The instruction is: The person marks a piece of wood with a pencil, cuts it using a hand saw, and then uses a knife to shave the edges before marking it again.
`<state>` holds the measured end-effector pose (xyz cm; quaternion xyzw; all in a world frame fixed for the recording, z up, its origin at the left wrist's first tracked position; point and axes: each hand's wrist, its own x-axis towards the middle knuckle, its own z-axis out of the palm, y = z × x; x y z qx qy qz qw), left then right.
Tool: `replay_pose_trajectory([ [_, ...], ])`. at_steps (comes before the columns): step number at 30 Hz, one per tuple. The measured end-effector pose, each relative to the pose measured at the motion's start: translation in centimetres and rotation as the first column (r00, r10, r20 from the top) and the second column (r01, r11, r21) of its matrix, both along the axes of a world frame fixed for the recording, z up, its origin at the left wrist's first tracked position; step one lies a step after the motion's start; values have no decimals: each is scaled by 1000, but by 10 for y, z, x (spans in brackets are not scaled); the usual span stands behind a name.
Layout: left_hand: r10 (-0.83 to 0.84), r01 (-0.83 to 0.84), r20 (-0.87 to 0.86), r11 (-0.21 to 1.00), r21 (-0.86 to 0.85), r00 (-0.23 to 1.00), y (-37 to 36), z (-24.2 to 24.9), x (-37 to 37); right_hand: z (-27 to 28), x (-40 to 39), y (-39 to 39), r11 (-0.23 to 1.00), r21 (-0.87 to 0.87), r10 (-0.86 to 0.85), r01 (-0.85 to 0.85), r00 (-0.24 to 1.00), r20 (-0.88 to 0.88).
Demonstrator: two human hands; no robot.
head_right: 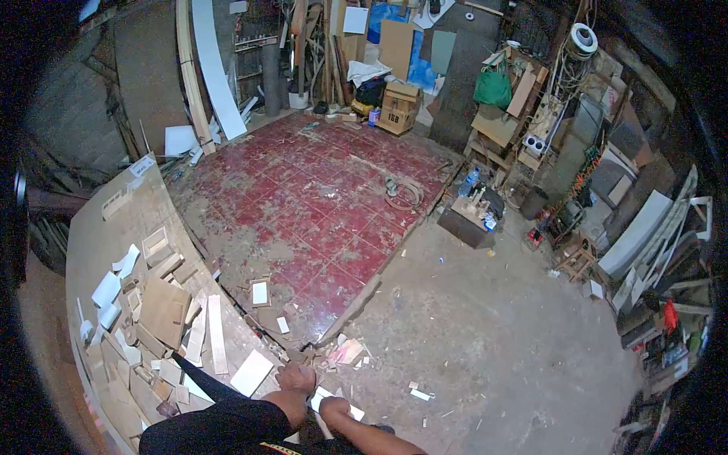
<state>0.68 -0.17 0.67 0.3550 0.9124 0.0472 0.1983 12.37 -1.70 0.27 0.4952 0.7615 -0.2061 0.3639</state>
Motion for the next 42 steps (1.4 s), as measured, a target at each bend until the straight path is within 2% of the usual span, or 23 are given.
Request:
replay_pose_trajectory([
  [2, 13, -13, -4, 1000, 2, 1000, 3, 0, -3, -33, -5, 1, 997, -35, 73, -74, 997, -15],
  [3, 5, -5, 1, 999, 51, 1000, 1, 3, -3, -34, 1, 0, 1000, 23, 14, -12, 996, -84],
  [5, -14, 13, 6, 996, 87, 1000, -6, 5, -1, -34, 17, 2, 999, -28, 37, -38, 998, -42],
  [6, -16, 15, 10, 996, 84, 1000, -6, 6, -1, -26, 20, 3, 996, -48, 81, -81, 997, -5],
  [8, -28, 27, 10, 996, 86, 1000, 1, 7, -2, 23, 12, 3, 998, -28, 55, -54, 998, 37],
  [9, -18, 18, 3, 999, 34, 1000, 2, 7, -2, 37, 11, 0, 999, -17, 31, -30, 996, 83],
  [12, -5, 5, 7, 999, -33, 1000, 3, 7, -2, -7, 6, -2, 996, -18, -84, 86, 992, 93],
  [14, 10, -10, 20, 999, -43, 1000, 1, 5, -1, -34, 3, 3, 998, -43, 53, -51, 997, 60],
  [17, -32, 33, -18, 999, 40, 999, 1, 2, -3, -58, -3, 11, 999, -38, -28, 30, 998, 64],
  [18, -31, 32, -16, 999, 27, 999, 1, 4, -2, -62, 0, 10, 996, -30, -81, 84, 995, 64],
  [23, -38, 39, 26, 999, -30, 999, 0, 8, -3, -39, 30, 1, 995, -10, -101, 101, 995, 7],
  [25, -37, 37, -6, 999, 0, 999, 0, 1, -3, -40, 32, -3, 994, -8, -109, 109, 994, -8],
  [27, -30, 30, -16, 999, 15, 999, 0, -4, -3, -45, 28, -1, 987, -54, 151, -153, 988, -45],
  [28, -20, 21, -26, 999, 33, 999, 0, -6, -1, -83, 23, 0, 963, -123, 232, -240, 970, -78],
  [30, -2, 5, -48, 998, 60, 999, 3, -11, 2, -73, 10, -3, 999, 28, -31, 34, 993, -114],
  [31, -2, 2, -22, 999, 33, 1000, 3, -5, 2, -61, 13, -1, 999, 5, -47, 48, 992, -121],
  [32, -5, 5, 0, 1000, 2, 1000, 1, 1, 0, -43, 18, 2, 999, 3, -46, 46, 991, -128],
  [33, 3, -2, -16, 996, 88, 1000, -2, 1, 1, -22, 25, 3, 999, -25, -24, 21, 993, -112],
  [35, 2, 0, -29, 998, 70, 1000, 0, 5, 2, 3, 30, 3, 997, -70, -28, 24, 998, -49],
  [39, -19, 19, -43, 1000, 14, 999, 1, -6, -1, 9, 30, -2, 994, -73, -85, 82, 996, -35],
  [41, -25, 26, -42, 1000, 17, 999, -1, -3, 0, -8, 22, -3, 999, 2, 44, -44, 996, -76],
  [42, -37, 38, -46, 999, 22, 998, -1, -1, -1, -19, 18, -2, 998, 4, 56, -56, 995, -78],
])
